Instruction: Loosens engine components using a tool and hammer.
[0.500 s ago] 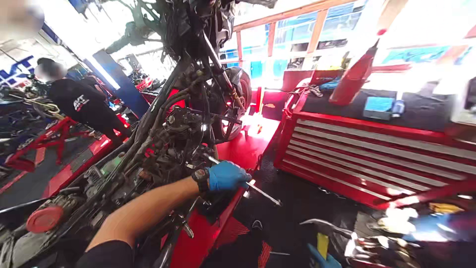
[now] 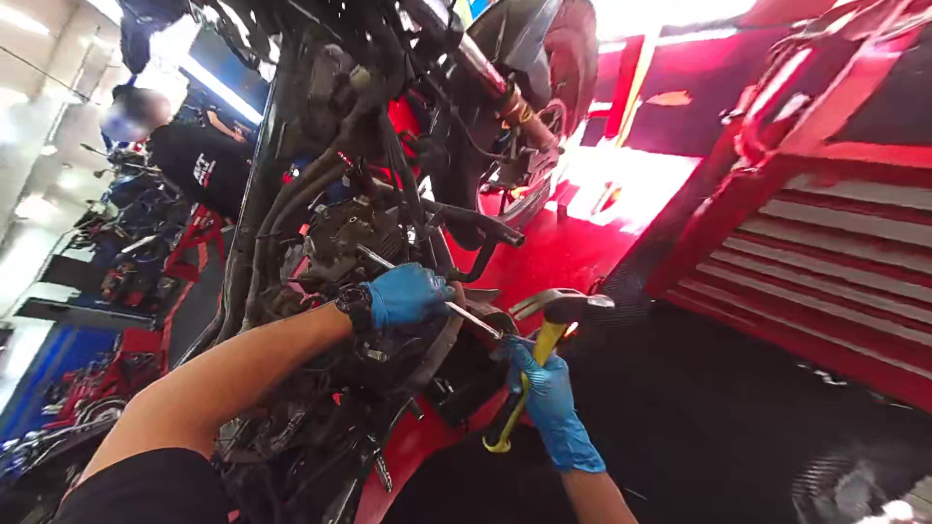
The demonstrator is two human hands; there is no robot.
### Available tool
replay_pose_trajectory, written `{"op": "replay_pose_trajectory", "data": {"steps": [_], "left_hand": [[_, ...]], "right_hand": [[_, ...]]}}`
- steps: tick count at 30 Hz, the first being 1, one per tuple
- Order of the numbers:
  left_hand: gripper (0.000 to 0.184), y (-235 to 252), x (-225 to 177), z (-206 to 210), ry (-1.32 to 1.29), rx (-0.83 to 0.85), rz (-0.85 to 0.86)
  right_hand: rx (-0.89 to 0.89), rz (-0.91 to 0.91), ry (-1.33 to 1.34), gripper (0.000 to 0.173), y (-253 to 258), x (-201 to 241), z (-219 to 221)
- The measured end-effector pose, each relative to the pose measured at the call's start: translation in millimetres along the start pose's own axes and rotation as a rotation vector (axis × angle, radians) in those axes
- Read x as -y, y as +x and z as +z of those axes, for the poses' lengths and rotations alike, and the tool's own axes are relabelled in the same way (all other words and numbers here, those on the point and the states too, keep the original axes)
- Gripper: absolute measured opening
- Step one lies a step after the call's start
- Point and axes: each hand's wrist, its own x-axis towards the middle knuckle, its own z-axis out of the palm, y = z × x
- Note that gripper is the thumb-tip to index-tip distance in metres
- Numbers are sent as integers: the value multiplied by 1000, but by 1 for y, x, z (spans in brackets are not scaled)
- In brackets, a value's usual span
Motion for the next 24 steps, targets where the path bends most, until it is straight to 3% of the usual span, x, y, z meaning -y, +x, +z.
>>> {"op": "replay_pose_trajectory", "data": {"steps": [5, 18, 24], "left_hand": [[40, 4, 9, 3, -57, 39, -91], [39, 8, 31, 14, -85, 137, -227], [40, 8, 35, 21, -72, 164, -218]], "right_hand": [[25, 126, 190, 14, 23, -8, 27], [56, 221, 96, 20, 58, -24, 37], [27, 313, 36, 21, 42, -34, 3]]}}
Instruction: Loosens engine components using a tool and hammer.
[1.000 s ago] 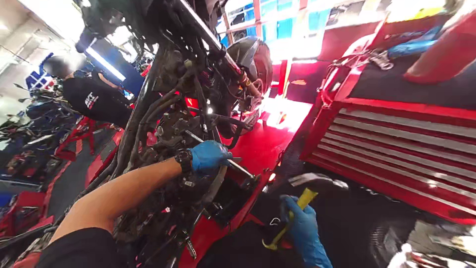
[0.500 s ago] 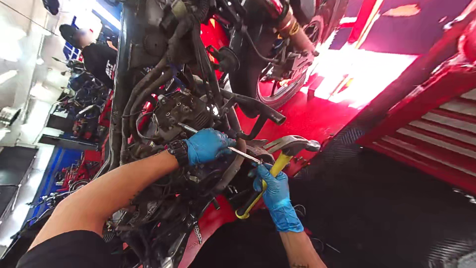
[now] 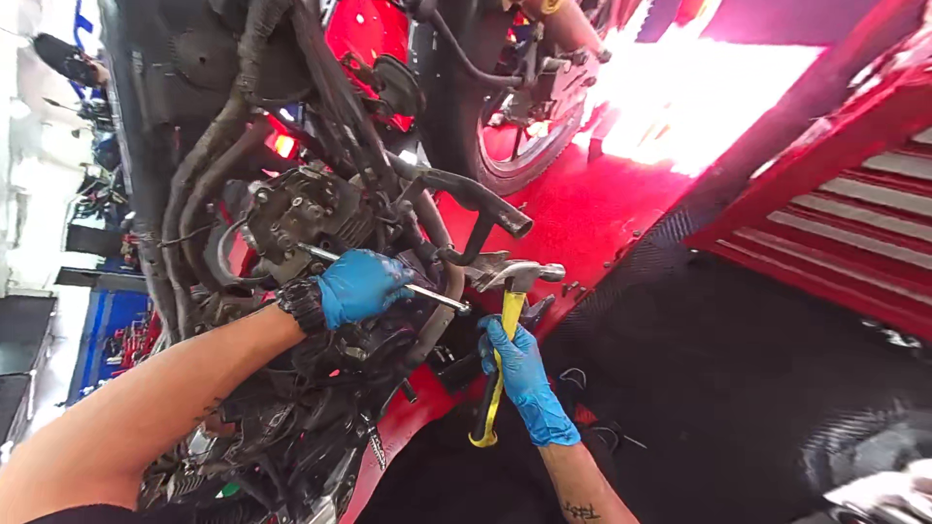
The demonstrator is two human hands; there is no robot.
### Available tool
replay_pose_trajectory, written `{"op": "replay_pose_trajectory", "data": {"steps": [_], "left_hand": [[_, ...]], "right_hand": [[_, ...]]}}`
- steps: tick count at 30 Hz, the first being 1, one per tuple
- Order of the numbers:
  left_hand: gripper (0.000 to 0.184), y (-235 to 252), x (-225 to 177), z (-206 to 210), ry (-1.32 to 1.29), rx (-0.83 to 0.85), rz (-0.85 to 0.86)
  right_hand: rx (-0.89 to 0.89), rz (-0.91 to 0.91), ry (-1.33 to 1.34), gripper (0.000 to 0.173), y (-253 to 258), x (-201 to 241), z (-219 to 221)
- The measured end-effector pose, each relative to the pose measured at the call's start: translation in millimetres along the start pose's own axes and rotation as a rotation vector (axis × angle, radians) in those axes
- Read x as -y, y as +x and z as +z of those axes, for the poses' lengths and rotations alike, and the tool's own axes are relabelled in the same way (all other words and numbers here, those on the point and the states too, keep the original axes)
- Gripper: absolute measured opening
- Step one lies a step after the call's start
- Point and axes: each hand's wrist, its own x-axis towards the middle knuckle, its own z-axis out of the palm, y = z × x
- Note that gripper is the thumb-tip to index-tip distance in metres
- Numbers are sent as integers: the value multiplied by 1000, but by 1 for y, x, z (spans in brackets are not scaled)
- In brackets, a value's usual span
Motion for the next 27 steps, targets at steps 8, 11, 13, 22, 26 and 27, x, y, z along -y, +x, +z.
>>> {"op": "replay_pose_trajectory", "data": {"steps": [8, 11, 13, 22, 26, 27], "left_hand": [[42, -1, 4, 7, 41, -21, -23], [40, 2, 5, 10, 48, -44, -13], [38, 1, 3, 11, 43, -61, -12], [35, 2, 6, 14, 79, -109, 25], [33, 0, 8, 14, 92, -101, 48], [33, 1, 8, 14, 94, -102, 51]], "right_hand": [[-245, 233, -270, 22, -19, -16, -107], [-48, 226, -16, 36, -35, -13, -119], [-138, 191, -78, 30, -38, -15, -94], [-15, 420, 210, 19, -45, -1, 46], [8, 428, 308, 24, -44, -1, 53], [-9, 433, 318, 25, -43, -2, 52]]}}
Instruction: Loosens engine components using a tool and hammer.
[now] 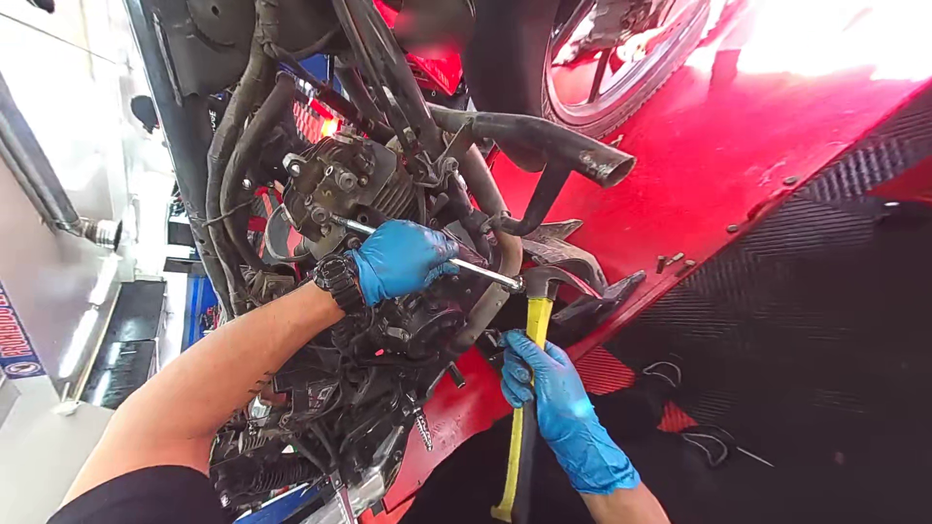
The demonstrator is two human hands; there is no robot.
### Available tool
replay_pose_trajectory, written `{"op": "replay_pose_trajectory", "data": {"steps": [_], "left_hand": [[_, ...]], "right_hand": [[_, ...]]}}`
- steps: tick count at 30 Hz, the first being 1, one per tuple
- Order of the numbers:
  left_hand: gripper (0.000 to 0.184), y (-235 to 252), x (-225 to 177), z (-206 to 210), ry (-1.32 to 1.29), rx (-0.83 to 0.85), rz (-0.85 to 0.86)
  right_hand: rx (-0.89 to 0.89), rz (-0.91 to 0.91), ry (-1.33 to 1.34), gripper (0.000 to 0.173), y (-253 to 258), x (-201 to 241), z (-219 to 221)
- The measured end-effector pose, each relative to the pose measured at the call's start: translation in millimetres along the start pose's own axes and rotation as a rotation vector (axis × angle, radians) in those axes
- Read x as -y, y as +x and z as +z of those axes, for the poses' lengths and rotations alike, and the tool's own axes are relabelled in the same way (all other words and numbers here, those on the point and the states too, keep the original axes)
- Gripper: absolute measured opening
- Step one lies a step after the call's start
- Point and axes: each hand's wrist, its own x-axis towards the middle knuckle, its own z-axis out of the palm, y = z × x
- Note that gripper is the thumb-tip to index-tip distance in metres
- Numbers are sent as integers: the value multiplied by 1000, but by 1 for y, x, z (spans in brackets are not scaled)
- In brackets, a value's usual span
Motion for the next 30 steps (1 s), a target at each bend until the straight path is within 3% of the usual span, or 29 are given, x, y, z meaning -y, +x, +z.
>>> {"op": "replay_pose_trajectory", "data": {"steps": [5, 10, 15, 20, 26, 30], "left_hand": [[33, -1, 0, 0, -22, -4, 22], [36, 0, -1, -4, -15, 57, -11], [31, 3, -2, -6, -67, -92, -13], [36, 1, -1, -3, -6, 64, -20], [34, -2, 4, -1, -23, 22, 61], [36, -1, 4, -1, -25, 50, 42]], "right_hand": [[87, 53, 9, 27, -2, -4, 0], [-154, -22, 150, 29, 5, -7, -20], [144, 99, 74, 28, -17, -5, 18], [-75, 85, 150, 30, 2, -7, -13], [134, 165, 92, 32, -10, -3, 1], [-119, 69, 124, 28, -4, -9, -16]]}}
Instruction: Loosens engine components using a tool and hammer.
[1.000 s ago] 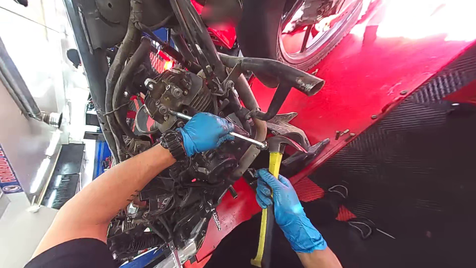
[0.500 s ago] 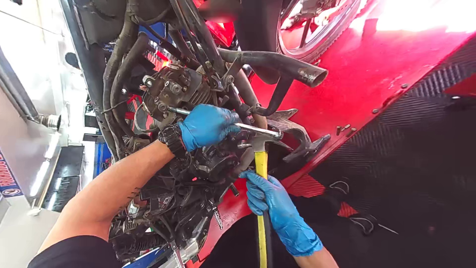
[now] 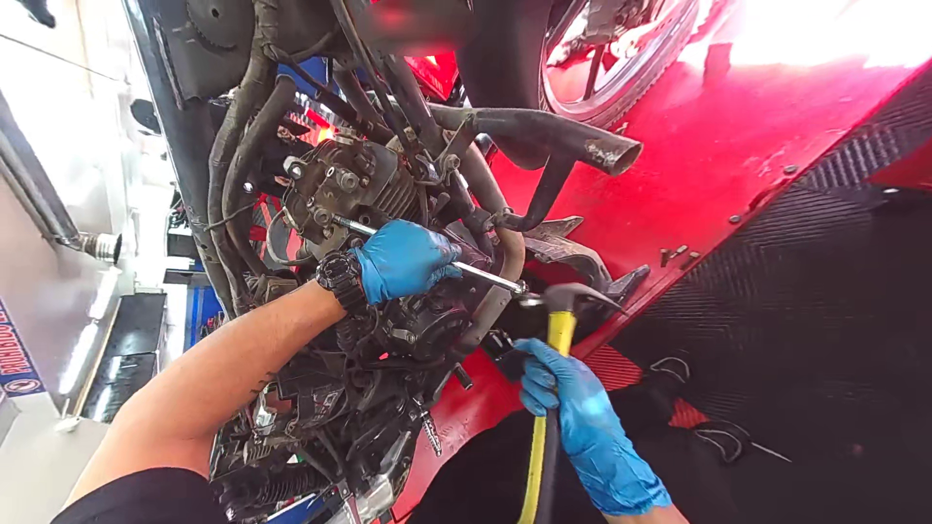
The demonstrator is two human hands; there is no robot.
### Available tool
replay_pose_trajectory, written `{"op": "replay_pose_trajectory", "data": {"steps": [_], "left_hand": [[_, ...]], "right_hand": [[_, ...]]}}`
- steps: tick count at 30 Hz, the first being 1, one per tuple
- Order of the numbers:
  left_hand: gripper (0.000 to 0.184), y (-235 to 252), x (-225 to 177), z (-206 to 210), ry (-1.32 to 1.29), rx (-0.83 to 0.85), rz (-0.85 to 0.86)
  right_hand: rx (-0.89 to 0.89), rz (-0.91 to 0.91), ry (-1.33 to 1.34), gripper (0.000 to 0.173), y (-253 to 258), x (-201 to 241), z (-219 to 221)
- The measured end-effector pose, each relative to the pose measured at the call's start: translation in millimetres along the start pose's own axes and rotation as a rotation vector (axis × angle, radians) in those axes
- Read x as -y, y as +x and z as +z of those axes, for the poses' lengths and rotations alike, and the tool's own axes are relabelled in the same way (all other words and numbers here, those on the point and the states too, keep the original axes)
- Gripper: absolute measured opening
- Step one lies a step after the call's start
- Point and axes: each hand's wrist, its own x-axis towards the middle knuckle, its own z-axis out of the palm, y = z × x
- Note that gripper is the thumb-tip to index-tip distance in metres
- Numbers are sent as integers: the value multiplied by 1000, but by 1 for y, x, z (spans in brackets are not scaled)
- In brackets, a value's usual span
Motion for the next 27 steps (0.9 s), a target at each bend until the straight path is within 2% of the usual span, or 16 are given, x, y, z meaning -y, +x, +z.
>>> {"op": "replay_pose_trajectory", "data": {"steps": [2, 3, 6, 8, 10, 13, 22, 27], "left_hand": [[34, -1, -1, -1, -7, 0, -3], [33, -2, -2, -3, -9, 3, -5], [31, -2, -5, -4, -22, -39, 37], [31, -3, -1, -2, -11, 0, 38], [33, -5, 5, 1, 32, 98, 10], [35, -7, 6, 3, 63, 134, -11], [37, -6, -8, -7, -9, 14, 89], [39, -3, -10, -8, 10, 52, 27]], "right_hand": [[-100, -46, 47, 25, -1, -1, -1], [-84, -46, 31, 24, -6, -1, 8], [133, 12, -102, 25, -25, 6, 35], [127, 4, -120, 25, -20, 8, 30], [46, -28, -76, 25, -12, 5, 11], [-56, -34, -17, 25, -4, 0, -6], [38, -44, -114, 26, -10, 2, 16], [41, -61, -124, 25, -4, 6, 13]]}}
